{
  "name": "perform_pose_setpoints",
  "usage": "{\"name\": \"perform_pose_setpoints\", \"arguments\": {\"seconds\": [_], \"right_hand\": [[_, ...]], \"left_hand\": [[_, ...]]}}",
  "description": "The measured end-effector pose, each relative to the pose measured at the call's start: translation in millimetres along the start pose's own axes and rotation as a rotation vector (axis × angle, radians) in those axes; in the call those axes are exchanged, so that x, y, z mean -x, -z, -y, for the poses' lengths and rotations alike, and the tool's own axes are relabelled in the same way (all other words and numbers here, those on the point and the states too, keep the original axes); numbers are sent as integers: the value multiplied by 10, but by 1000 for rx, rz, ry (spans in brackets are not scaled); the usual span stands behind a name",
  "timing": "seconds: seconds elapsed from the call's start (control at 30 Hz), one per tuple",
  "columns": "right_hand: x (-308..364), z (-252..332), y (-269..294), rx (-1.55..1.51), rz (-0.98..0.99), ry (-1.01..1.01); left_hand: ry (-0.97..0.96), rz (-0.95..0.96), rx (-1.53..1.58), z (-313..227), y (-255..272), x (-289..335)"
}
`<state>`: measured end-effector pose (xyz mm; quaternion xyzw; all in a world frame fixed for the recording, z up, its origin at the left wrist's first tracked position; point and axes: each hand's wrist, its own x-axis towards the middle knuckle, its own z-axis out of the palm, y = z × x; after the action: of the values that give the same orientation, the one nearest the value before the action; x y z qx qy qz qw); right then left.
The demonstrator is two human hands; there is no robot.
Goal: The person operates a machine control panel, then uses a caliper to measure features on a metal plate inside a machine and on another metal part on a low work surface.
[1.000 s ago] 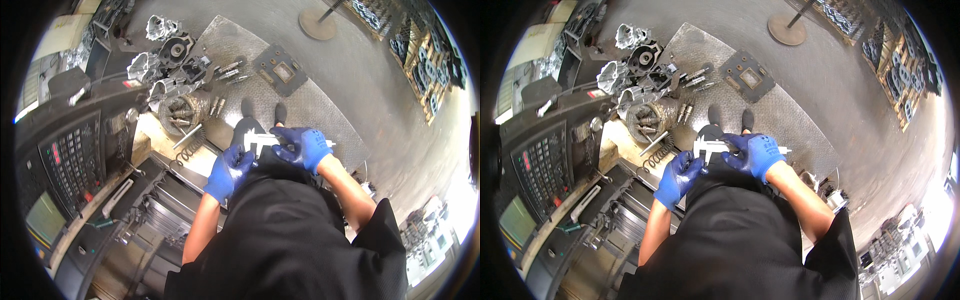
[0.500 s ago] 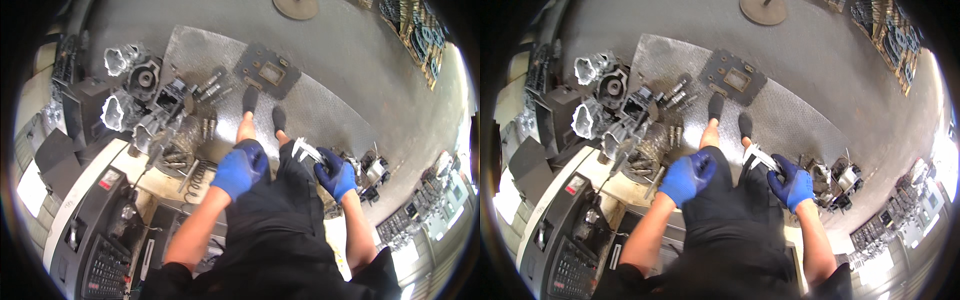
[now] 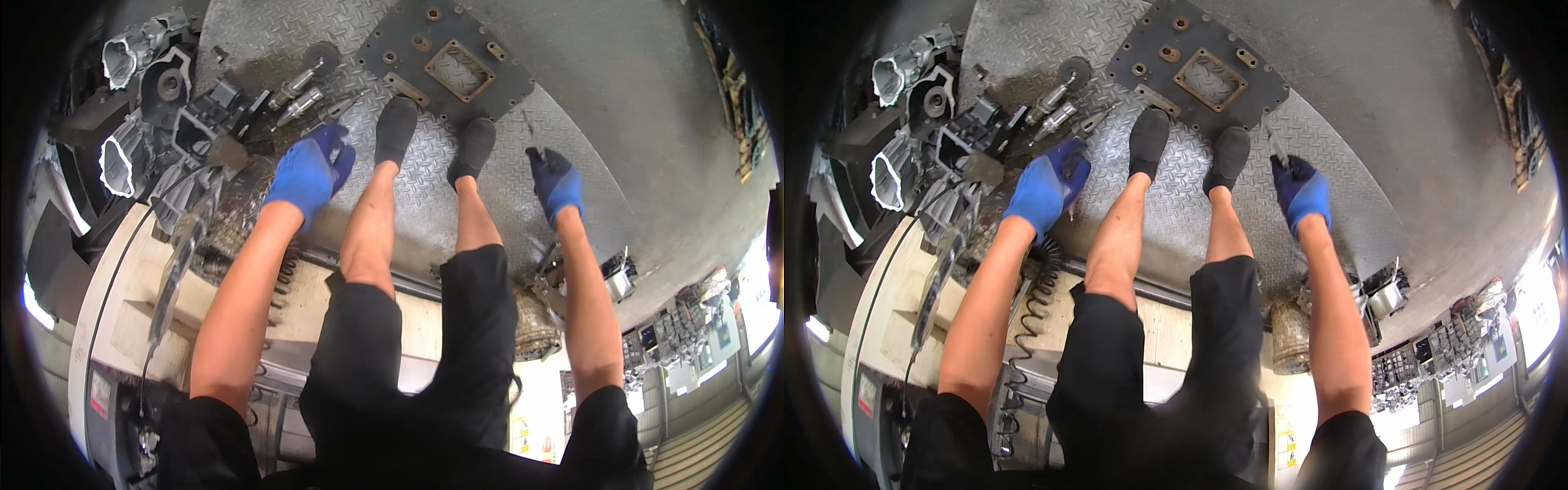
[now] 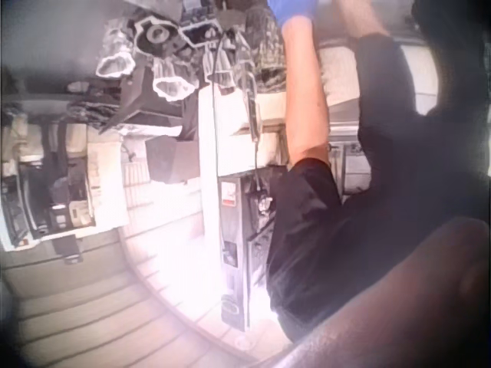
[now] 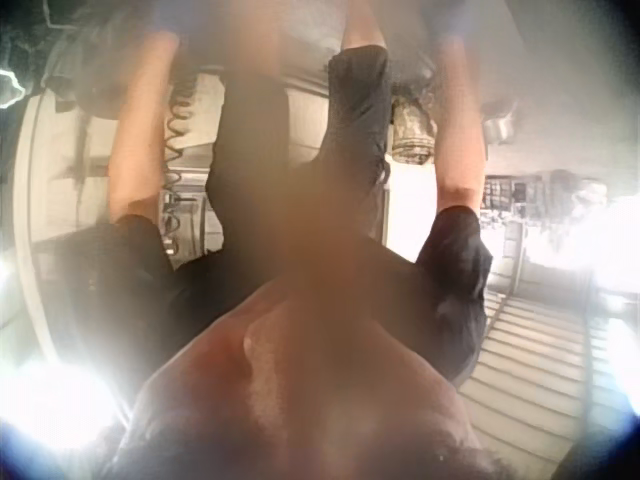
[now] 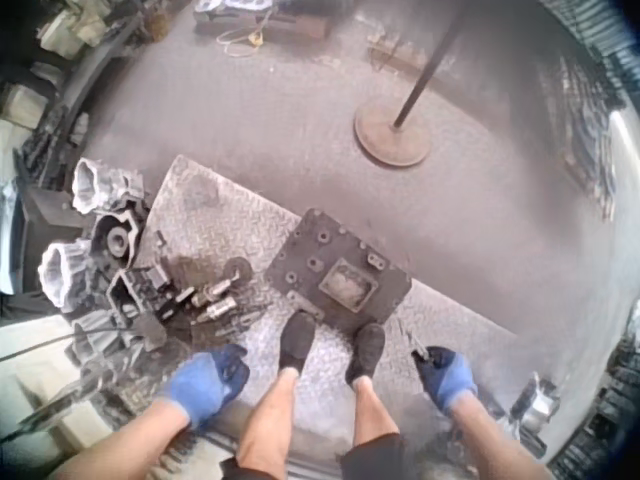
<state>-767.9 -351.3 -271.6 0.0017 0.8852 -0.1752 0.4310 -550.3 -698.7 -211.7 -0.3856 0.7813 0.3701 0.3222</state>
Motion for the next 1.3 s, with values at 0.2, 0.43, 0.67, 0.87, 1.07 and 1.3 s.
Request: {"name": "perform_pose_setpoints", "arguments": {"seconds": [0.2,0.43,0.67,0.87,1.07,1.3], "right_hand": [[-1408,-327,-639,-238,-146,133],[-2330,-203,-940,24,-424,499],[-2929,-324,-1063,-171,-270,624],[-2938,-45,-889,-142,-75,386],[-2861,230,-722,-233,59,283],[-2911,27,-652,-384,125,241]], "left_hand": [[-67,-225,-151,261,-847,-1406],[-246,-577,-253,496,-1369,-2495],[-391,-752,-229,634,-1453,-2830],[-247,-516,-267,525,-1165,-2989],[-187,-288,-366,256,-804,-3023],[-260,-368,-526,198,-898,-2999]]}}
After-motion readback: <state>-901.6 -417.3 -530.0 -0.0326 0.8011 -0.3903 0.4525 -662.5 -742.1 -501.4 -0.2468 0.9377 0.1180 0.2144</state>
